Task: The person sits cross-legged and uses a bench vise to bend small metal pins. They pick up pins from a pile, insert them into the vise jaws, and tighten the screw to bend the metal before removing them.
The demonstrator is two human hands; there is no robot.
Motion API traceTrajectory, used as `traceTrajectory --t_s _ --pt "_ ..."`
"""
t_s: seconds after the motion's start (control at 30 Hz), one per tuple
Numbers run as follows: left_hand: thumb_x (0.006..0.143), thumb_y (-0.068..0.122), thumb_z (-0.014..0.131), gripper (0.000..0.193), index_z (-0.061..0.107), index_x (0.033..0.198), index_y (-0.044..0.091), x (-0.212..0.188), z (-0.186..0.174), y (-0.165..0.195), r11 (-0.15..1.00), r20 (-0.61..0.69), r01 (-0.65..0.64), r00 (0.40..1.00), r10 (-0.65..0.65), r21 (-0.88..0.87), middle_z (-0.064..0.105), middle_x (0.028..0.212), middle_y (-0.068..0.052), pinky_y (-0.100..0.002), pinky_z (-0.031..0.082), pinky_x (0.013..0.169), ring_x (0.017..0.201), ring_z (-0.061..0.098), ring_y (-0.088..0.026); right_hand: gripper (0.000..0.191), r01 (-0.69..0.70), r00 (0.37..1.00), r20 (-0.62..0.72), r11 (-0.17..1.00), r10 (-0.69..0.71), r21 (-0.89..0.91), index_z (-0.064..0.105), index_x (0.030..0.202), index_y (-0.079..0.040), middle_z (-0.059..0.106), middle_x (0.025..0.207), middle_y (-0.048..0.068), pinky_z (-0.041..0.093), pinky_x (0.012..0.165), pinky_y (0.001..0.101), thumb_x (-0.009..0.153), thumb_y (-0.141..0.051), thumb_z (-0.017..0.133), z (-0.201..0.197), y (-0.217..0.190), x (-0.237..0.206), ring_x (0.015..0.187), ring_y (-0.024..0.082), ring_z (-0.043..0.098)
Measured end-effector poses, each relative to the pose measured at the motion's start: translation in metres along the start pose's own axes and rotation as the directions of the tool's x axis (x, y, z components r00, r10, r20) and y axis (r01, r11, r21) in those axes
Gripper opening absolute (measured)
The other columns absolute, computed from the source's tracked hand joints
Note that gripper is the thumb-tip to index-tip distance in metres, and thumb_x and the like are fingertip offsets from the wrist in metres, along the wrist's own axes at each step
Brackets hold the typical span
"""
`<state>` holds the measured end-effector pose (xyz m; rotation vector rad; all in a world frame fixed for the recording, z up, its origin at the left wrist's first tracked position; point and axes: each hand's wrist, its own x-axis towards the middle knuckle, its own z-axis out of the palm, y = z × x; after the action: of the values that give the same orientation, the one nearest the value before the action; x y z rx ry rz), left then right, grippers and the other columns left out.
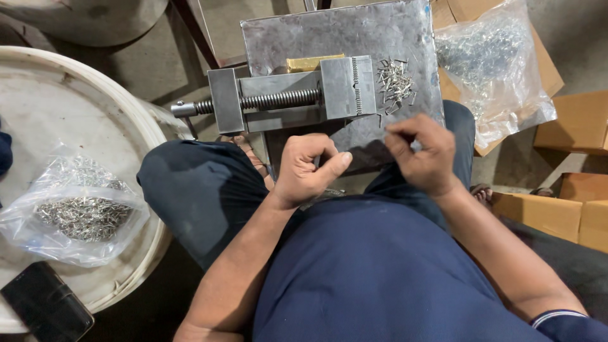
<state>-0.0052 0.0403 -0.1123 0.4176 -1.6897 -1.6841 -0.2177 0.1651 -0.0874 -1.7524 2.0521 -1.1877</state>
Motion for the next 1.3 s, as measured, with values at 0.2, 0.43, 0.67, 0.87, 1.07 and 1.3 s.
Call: traceTrajectory --t_s 0.2,0.43,0.67,0.87,1.07,1.3 --pt "0.1 0.01 0.07 0.021 0.063 0.082 0.001 -0.003 0.005 -0.005 0.999 -0.172 0.024 0.985 -0.03 -0.036 0.057 0.068 0.004 -0.024 0.037 0.056 0.062 0.046 -0.003 0.021 -0.179 0.962 0.201 0.983 0.185 -0.044 0.076 0.109 -0.004 0.072 0.087 0.01 0.054 0.069 0.0327 0.094 -0.018 0.074 0.009 -0.013 0.004 0.077 0.022 0.07" --pt "0.105 0.012 0.068 0.02 0.064 0.09 -0.001 -0.007 0.008 -0.013 0.99 -0.269 -0.035 0.963 -0.003 -0.138 0.053 0.073 0.006 -0.021 0.032 0.058 0.065 0.041 -0.002 0.024 -0.126 0.986 0.093 0.982 0.14 -0.141 0.076 0.097 -0.006 0.073 0.086 0.009 0.054 0.064 0.0368 0.086 -0.026 0.083 0.032 -0.041 0.025 0.073 0.027 0.071" --pt "0.103 0.013 0.071 0.02 0.066 0.088 0.0 -0.005 0.008 -0.01 0.996 -0.242 0.001 0.97 -0.022 -0.087 0.056 0.069 0.005 -0.021 0.035 0.056 0.062 0.044 -0.001 0.019 0.16 0.986 0.006 0.931 -0.167 -0.329 0.073 0.088 -0.007 0.071 0.084 0.008 0.051 0.06 0.0373 0.088 -0.021 0.086 0.039 -0.043 0.027 0.07 0.028 0.068" --pt "0.103 0.014 0.07 0.02 0.066 0.088 0.001 -0.003 0.005 -0.004 0.997 -0.198 0.004 0.98 -0.019 -0.076 0.059 0.069 0.004 -0.021 0.037 0.056 0.062 0.047 -0.002 0.033 0.127 0.992 0.033 0.93 -0.123 -0.346 0.063 0.073 -0.005 0.065 0.076 0.011 0.049 0.058 0.0407 0.086 -0.022 0.087 0.049 -0.03 0.022 0.068 0.033 0.065" --pt "0.102 0.016 0.067 0.016 0.069 0.101 0.0 0.005 0.006 0.0 0.997 -0.135 0.074 0.988 -0.074 -0.004 0.061 0.071 0.002 -0.023 0.042 0.059 0.065 0.05 -0.005 0.013 0.092 0.995 0.046 0.973 -0.084 -0.213 0.068 0.082 -0.007 0.067 0.078 0.01 0.051 0.061 0.0398 0.082 -0.014 0.079 0.044 -0.03 0.019 0.07 0.03 0.067" --pt "0.102 0.02 0.066 0.016 0.072 0.102 0.005 0.009 0.007 -0.003 0.959 0.062 -0.098 0.995 0.084 0.266 0.071 0.089 -0.009 -0.033 0.053 0.073 0.08 0.067 -0.024 0.011 0.16 0.96 0.249 0.979 -0.125 -0.126 0.072 0.09 -0.006 0.068 0.081 0.007 0.052 0.06 0.0357 0.082 -0.011 0.079 0.004 -0.039 0.017 0.068 0.025 0.068"
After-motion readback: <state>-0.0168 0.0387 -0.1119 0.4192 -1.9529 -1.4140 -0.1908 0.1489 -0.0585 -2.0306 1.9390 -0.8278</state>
